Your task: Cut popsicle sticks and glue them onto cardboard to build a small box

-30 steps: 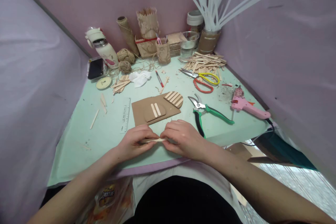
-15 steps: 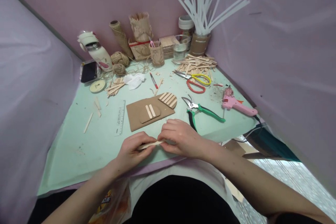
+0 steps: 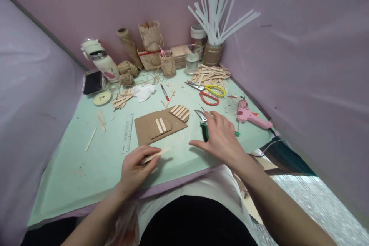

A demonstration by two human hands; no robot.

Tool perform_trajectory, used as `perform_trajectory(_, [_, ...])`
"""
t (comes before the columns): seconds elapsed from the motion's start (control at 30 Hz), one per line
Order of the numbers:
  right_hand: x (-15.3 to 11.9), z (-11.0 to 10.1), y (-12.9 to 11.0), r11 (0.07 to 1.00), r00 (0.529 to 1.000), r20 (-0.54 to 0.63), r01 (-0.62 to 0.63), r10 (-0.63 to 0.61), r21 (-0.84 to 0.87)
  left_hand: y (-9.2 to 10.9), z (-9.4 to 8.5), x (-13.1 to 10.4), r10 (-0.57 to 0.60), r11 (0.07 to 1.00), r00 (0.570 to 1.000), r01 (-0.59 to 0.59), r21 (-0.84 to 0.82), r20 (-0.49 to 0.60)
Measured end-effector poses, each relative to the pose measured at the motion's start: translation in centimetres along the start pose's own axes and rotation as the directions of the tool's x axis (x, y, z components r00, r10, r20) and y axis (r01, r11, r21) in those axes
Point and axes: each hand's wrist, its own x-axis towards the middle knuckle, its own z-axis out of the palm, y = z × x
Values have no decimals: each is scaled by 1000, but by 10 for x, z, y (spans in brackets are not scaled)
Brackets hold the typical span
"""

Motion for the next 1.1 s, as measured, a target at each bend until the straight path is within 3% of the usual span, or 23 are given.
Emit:
perform_trajectory(0.07, [-4,5,12,984,990,38,-133,138,-122,0,0,2,-26,999,998,28,26,-55])
perform_trajectory(0.23, [-4,9,12,952,955,135,-237,265,-196,1,2,11,-26,998,991,33,56,-131])
perform_trajectory(0.33, [-3,2,5,948,944,100,-305,314,-94,1,4,16,-32,997,985,45,70,-169])
perform_trajectory(0.4, [-9,-8,1,938,942,92,-332,323,104,1,5,19,-49,995,979,65,76,-196])
perform_trajectory(0.47, [-21,-19,-3,857,939,173,-341,296,387,1,6,23,-70,994,973,88,71,-220])
perform_trajectory(0.53, [-34,-31,-10,684,919,348,-375,185,626,3,9,26,-89,993,968,106,59,-236])
perform_trajectory(0.63, [-51,-42,-24,482,868,489,-466,88,741,7,13,30,-103,992,965,116,40,-243])
perform_trajectory(0.7, [-56,-44,-34,397,836,548,-515,37,760,9,16,31,-94,994,967,105,33,-235])
perform_trajectory(0.97, [-52,-37,-47,251,788,612,-580,-70,775,7,23,28,-32,999,981,35,16,-194])
perform_trajectory(1.1, [-51,-34,-48,230,781,619,-590,-78,773,7,25,28,-20,1000,983,23,12,-183])
